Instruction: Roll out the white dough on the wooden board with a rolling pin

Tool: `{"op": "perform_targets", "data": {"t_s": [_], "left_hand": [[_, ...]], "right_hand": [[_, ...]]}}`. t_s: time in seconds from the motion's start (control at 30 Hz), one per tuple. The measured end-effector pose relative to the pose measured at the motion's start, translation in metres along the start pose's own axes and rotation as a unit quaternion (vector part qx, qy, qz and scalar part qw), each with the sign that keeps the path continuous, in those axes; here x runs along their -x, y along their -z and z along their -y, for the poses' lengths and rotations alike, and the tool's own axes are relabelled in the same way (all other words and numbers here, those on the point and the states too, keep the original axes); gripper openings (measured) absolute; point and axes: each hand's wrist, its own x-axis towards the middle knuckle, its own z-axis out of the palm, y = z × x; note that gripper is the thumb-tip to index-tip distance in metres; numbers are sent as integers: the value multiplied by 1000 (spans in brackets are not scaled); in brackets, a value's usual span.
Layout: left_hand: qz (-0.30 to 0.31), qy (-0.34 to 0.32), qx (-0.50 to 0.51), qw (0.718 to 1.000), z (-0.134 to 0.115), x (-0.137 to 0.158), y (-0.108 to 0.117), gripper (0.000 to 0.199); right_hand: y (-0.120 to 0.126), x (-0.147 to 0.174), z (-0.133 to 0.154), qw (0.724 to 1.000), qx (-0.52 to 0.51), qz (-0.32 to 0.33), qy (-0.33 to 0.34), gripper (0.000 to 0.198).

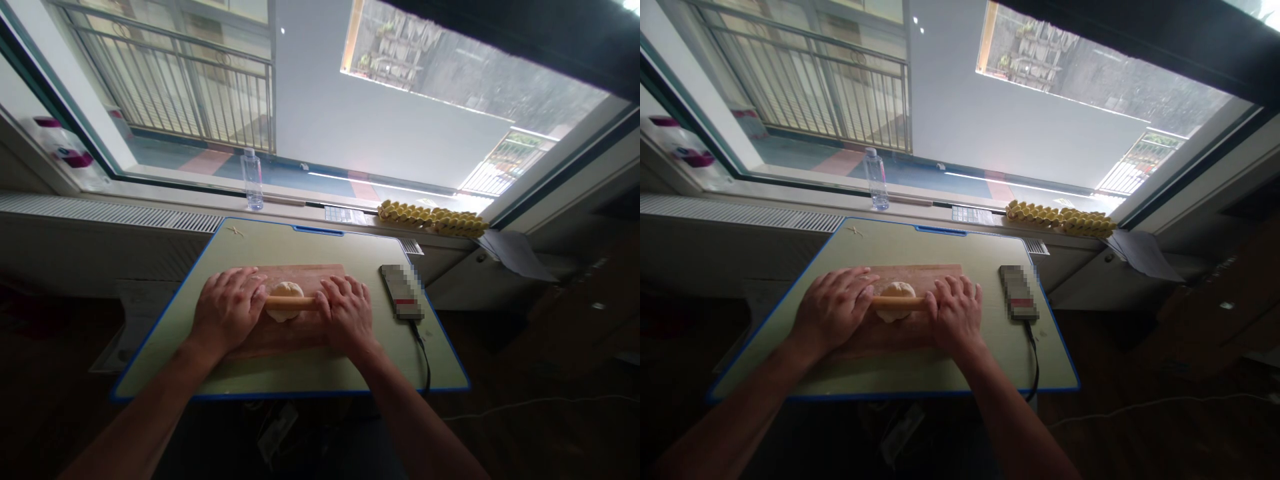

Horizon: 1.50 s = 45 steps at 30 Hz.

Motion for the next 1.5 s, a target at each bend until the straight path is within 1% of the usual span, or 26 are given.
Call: {"op": "perform_targets", "data": {"t_s": [0.17, 0.43, 0.6, 0.73, 0.87, 1.0, 1.07, 1.2, 1.33, 1.5], "left_hand": [[-2, 0, 0, 1000, -3, 4, 3, 47], [13, 15, 17, 1000, -7, 11, 8, 47], [3, 14, 21, 1000, -8, 20, 7, 46], [5, 21, 31, 999, -8, 25, 5, 49], [3, 36, 37, 999, -8, 23, 3, 49], [8, 44, 25, 999, -6, 15, 1, 50], [17, 47, 23, 998, -6, 10, 0, 51], [39, 56, 11, 998, -4, 2, -1, 54], [56, 69, 4, 996, 2, -4, -8, 55], [77, 76, 3, 994, 11, -17, -16, 54]], "right_hand": [[1, 6, 1, 1000, 0, -1, 3, 42], [1, 14, 1, 1000, 5, 12, -5, 47], [-3, 18, 1, 1000, 3, 15, -14, 58], [-5, 19, 1, 1000, 10, 22, -16, 66], [-3, 12, 2, 999, 12, 35, -21, 70], [-2, 2, 2, 999, 9, 40, -23, 69], [-1, -2, 2, 999, 7, 47, -22, 68], [4, -12, 3, 996, -3, 82, -29, 69], [10, -23, 5, 993, 7, 116, -31, 70], [12, -39, 2, 992, 10, 124, -17, 71]]}}
